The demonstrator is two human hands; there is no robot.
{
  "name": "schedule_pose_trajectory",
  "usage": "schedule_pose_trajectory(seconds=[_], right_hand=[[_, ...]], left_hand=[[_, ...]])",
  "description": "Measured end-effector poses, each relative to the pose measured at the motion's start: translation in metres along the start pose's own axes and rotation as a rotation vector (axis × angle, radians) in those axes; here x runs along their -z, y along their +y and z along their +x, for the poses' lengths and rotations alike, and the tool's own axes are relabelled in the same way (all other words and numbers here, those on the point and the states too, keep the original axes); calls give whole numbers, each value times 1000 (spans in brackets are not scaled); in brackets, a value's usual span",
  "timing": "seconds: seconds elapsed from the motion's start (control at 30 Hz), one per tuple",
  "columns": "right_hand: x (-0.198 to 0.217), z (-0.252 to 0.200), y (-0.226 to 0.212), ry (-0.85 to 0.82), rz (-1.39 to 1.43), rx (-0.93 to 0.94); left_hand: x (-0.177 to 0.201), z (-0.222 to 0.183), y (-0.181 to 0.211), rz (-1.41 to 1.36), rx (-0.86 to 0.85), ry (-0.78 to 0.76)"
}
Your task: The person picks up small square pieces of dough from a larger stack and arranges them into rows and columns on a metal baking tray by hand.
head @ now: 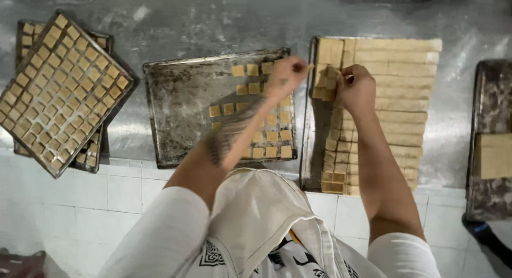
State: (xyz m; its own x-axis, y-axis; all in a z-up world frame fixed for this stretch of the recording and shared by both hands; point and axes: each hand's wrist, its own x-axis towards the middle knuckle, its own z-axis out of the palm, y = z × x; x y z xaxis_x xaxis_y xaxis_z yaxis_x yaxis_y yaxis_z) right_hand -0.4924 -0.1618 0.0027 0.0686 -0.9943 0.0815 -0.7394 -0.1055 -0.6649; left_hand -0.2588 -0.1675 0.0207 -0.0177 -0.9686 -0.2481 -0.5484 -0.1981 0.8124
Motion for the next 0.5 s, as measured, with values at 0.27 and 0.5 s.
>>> schedule_pose_trajectory(seconds=[0.27,0.5], right_hand=[[-99,-4,-92,-234,195,41],[-195,-16,-193,-542,71,221]], left_hand=[[151,-70,-155,103,-80,112],[186,-91,-212,155,-268,108]])
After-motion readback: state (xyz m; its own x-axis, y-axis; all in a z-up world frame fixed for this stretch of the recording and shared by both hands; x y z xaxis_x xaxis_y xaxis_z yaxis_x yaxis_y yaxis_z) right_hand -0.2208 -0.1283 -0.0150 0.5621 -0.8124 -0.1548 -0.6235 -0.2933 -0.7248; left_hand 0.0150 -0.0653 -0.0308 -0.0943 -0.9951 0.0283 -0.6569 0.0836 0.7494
